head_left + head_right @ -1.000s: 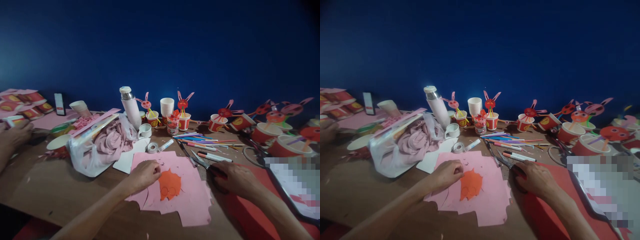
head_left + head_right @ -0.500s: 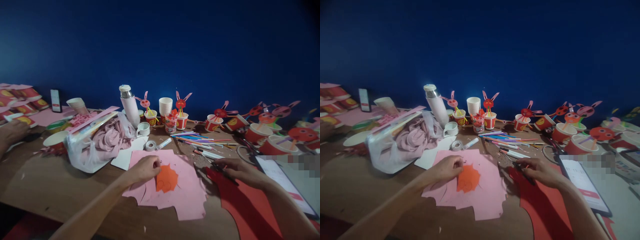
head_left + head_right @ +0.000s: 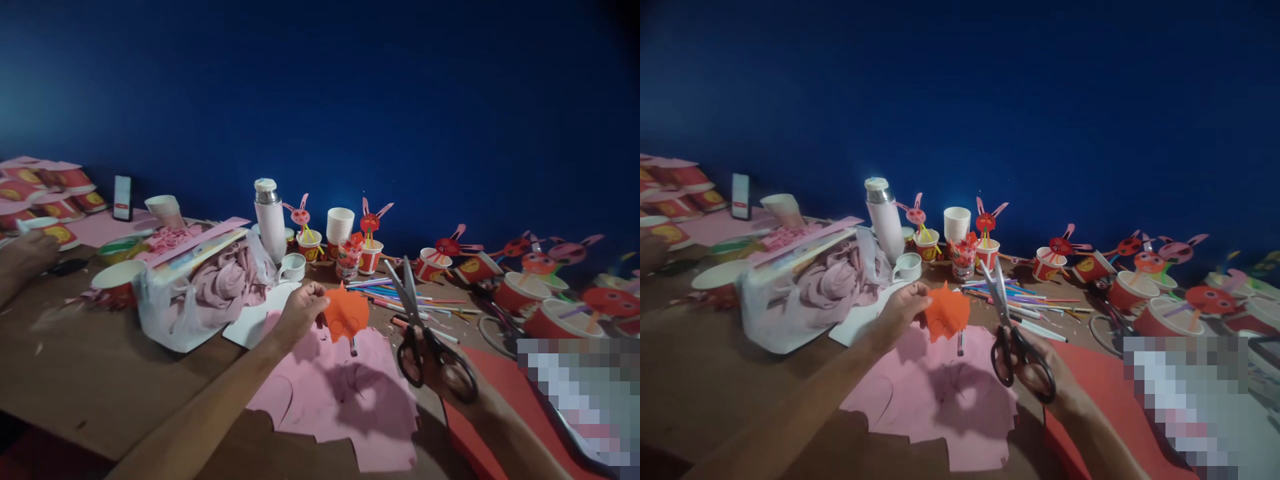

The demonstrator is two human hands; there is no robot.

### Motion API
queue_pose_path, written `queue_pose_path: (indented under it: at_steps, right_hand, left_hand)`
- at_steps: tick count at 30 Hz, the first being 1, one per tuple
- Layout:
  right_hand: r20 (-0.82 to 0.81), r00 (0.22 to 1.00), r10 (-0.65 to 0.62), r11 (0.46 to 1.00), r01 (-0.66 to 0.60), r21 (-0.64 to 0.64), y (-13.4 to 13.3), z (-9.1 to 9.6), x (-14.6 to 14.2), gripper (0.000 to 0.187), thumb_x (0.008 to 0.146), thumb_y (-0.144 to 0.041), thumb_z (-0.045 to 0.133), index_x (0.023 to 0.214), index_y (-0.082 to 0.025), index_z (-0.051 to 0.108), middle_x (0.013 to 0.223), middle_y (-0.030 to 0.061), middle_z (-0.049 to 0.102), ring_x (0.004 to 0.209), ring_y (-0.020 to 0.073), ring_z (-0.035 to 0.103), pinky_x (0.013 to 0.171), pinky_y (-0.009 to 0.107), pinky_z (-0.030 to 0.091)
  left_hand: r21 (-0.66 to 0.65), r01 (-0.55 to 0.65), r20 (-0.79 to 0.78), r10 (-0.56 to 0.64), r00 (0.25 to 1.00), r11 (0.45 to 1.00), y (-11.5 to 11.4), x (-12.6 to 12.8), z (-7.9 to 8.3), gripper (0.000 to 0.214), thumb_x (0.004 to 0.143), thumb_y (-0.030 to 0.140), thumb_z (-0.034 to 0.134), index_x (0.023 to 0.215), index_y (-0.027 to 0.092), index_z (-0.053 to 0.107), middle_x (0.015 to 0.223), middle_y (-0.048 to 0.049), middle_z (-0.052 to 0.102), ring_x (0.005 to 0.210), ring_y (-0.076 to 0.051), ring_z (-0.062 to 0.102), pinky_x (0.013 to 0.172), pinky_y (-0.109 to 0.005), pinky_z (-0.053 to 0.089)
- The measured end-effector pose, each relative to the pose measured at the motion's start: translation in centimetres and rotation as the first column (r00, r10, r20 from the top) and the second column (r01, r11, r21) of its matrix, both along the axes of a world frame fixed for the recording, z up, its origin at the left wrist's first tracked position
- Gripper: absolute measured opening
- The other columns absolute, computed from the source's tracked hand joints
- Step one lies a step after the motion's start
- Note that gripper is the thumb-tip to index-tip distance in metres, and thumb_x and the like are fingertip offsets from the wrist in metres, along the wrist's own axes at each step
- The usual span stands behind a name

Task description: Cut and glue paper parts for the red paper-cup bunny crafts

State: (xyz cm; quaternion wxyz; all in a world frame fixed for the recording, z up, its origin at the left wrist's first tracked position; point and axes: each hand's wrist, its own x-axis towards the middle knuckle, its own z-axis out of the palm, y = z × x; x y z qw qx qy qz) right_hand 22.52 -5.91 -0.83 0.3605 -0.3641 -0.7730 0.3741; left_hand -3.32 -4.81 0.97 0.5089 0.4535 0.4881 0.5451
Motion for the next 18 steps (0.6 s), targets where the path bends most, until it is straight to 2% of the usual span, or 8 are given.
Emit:
queue_pose_path:
  at_steps: [1,3,5,7,10,13,15,18]
  right_hand:
    - [-0.151,0.987,0.060,0.984,-0.084,-0.156,0.1,0.3,-0.5,0.063,0.076,-0.071,0.030,0.104,-0.021,0.058,0.068,0.0061,0.055,0.053,0.0168,0.051,0.048,0.029,0.043]
    - [-0.410,0.910,0.059,0.905,-0.222,-0.363,0.6,1.4,-1.6,0.051,0.072,-0.064,0.049,0.099,-0.021,0.059,0.070,0.0046,0.054,0.054,0.0153,0.049,0.051,0.029,0.042]
    - [-0.522,0.851,0.050,0.840,-0.319,-0.439,1.3,2.4,-2.6,0.044,0.070,-0.056,0.059,0.097,-0.021,0.059,0.068,0.0034,0.054,0.055,0.0151,0.049,0.054,0.029,0.042]
    - [-0.549,0.834,0.056,0.826,-0.348,-0.444,2.1,2.8,-3.6,0.037,0.071,-0.050,0.061,0.093,-0.020,0.058,0.069,0.0029,0.054,0.058,0.0153,0.049,0.057,0.029,0.041]
    - [-0.548,0.836,0.029,0.890,-0.271,-0.367,3.0,1.8,-5.2,0.037,0.072,-0.055,0.059,0.088,-0.021,0.056,0.071,0.0017,0.052,0.060,0.0143,0.046,0.058,0.028,0.039]
    - [-0.481,0.876,-0.034,0.937,-0.139,-0.319,3.0,0.3,-6.5,0.044,0.069,-0.060,0.059,0.088,-0.020,0.054,0.073,0.0011,0.052,0.064,0.0151,0.046,0.062,0.029,0.040]
    - [-0.400,0.912,-0.094,0.940,-0.051,-0.337,2.5,-0.1,-7.2,0.043,0.067,-0.054,0.064,0.092,-0.020,0.054,0.076,0.0013,0.054,0.068,0.0157,0.049,0.065,0.029,0.042]
    - [-0.314,0.936,-0.158,0.907,0.012,-0.420,1.6,0.5,-7.9,0.042,0.063,-0.040,0.069,0.097,-0.020,0.054,0.078,0.0006,0.055,0.064,0.0137,0.050,0.060,0.026,0.043]
  left_hand:
    - [0.024,-0.038,0.019,0.037,0.999,0.999,0.1,0.1,-0.3,0.017,0.062,0.027,0.057,0.070,0.016,0.046,0.047,0.0079,0.047,0.038,-0.006,0.044,0.040,-0.018,0.034]
    - [0.055,-0.087,0.045,0.085,0.995,0.995,0.3,0.1,-0.8,0.018,0.062,0.028,0.057,0.072,0.016,0.048,0.049,0.0081,0.046,0.040,-0.005,0.042,0.042,-0.018,0.034]
    - [0.063,-0.113,0.062,0.109,0.992,0.992,0.2,0.0,-1.2,0.020,0.062,0.030,0.058,0.074,0.015,0.050,0.053,0.0066,0.049,0.044,-0.006,0.044,0.044,-0.018,0.035]
    - [0.064,-0.137,0.075,0.132,0.988,0.989,-0.1,-0.2,-1.2,0.023,0.062,0.031,0.059,0.075,0.014,0.052,0.056,0.0048,0.052,0.047,-0.007,0.046,0.047,-0.019,0.036]
    - [0.047,-0.161,0.083,0.157,0.984,0.986,-0.6,-0.3,-0.7,0.024,0.062,0.032,0.060,0.076,0.014,0.054,0.060,0.0030,0.056,0.051,-0.008,0.049,0.050,-0.020,0.037]
    - [0.024,-0.151,0.081,0.149,0.986,0.988,-1.0,-0.1,-0.4,0.024,0.063,0.033,0.061,0.077,0.014,0.055,0.062,0.0019,0.057,0.054,-0.010,0.050,0.051,-0.020,0.038]
    - [0.013,-0.137,0.076,0.135,0.988,0.991,-1.1,0.0,-0.4,0.023,0.065,0.033,0.060,0.078,0.015,0.055,0.064,0.0015,0.058,0.055,-0.010,0.051,0.052,-0.021,0.039]
    - [-0.002,-0.116,0.071,0.116,0.991,0.993,-1.3,0.3,-0.7,0.023,0.067,0.034,0.060,0.080,0.015,0.055,0.065,0.0009,0.059,0.055,-0.011,0.052,0.053,-0.021,0.039]
